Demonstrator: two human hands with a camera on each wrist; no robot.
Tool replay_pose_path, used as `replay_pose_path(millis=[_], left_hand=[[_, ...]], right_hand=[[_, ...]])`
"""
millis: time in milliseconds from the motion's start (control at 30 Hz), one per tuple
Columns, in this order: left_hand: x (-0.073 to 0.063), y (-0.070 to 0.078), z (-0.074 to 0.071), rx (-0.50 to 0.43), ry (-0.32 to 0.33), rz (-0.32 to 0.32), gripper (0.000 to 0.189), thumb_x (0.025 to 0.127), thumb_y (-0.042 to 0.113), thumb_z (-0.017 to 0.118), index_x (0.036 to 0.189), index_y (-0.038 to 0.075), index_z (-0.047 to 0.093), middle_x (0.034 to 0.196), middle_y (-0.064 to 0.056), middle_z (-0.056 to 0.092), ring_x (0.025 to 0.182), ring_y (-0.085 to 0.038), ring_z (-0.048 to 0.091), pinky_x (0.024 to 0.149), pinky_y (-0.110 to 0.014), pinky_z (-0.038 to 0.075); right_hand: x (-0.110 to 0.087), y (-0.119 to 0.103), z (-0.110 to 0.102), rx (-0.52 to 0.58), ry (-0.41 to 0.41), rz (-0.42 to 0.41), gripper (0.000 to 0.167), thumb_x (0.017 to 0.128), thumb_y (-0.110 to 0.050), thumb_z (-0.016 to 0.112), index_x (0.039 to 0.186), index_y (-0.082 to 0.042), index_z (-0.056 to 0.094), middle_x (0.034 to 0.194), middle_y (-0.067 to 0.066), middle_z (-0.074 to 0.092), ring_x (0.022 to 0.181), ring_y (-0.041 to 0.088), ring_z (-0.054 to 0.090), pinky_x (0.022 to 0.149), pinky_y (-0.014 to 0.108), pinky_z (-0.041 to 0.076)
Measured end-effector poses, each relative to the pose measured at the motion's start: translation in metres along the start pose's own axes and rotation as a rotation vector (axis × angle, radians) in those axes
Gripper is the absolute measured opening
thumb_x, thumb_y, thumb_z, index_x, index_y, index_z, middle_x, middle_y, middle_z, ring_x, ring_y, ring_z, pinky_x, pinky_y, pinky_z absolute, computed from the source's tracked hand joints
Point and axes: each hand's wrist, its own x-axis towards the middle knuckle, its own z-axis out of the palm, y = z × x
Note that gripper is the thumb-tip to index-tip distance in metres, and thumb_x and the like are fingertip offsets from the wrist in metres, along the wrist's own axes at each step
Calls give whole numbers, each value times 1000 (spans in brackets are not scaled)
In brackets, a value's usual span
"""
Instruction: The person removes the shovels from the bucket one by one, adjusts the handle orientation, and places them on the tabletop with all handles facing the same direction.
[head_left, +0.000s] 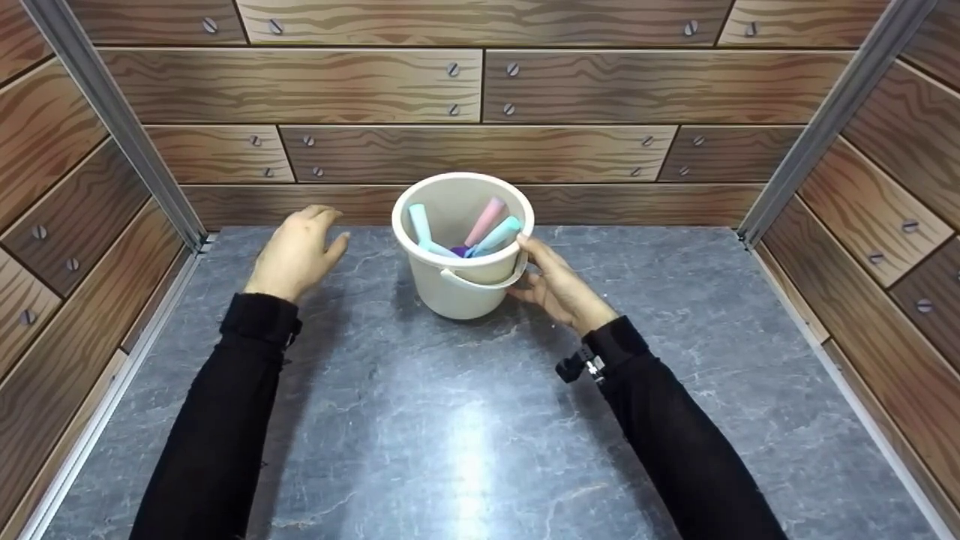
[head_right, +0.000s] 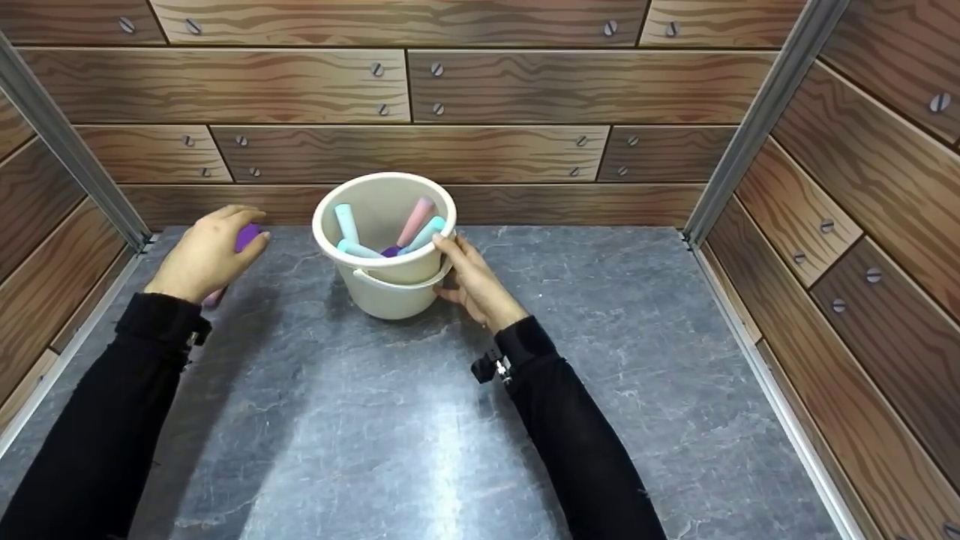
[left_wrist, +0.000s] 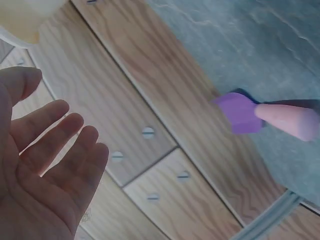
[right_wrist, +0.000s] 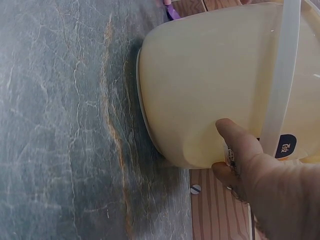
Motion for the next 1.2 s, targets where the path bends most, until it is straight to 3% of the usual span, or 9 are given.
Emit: replay_pose_path(millis=[367, 567, 867, 1200], left_hand=[[12, 33, -4, -5, 12, 31, 52, 123, 33, 56, 158, -3, 67, 168, -28, 64, 160, -51, 58, 140, -62, 44], [16, 48, -6, 1, 21, 65, 52, 122, 33, 60, 157, -4, 68, 165, -28, 66, 159, -51, 60, 139, -62, 45], [21, 72, -2, 20, 20, 169, 48, 115, 26, 68, 150, -6, 72, 158, -27, 72, 154, -48, 65, 137, -57, 49], [25, 99, -1, 60, -87, 225, 52, 111, 30, 68, 151, -3, 73, 153, -23, 77, 143, -45, 73, 125, -59, 59]], right_hand=[[-1, 0, 1, 12, -6, 0, 80, 119, -40, 51, 187, -9, 23, 196, 18, 19, 178, 54, 28, 142, 72, 37], [0, 0, 0, 13, -3, 2, 79, 119, -39, 51, 186, -8, 24, 193, 19, 20, 177, 54, 31, 142, 71, 38], [0, -1, 0, 0, 2, 0, 79, 118, -41, 52, 185, -8, 25, 190, 24, 26, 174, 54, 38, 141, 71, 38], [0, 0, 1, 11, 16, 7, 78, 119, -41, 53, 185, -9, 26, 192, 22, 24, 175, 53, 36, 141, 71, 39]])
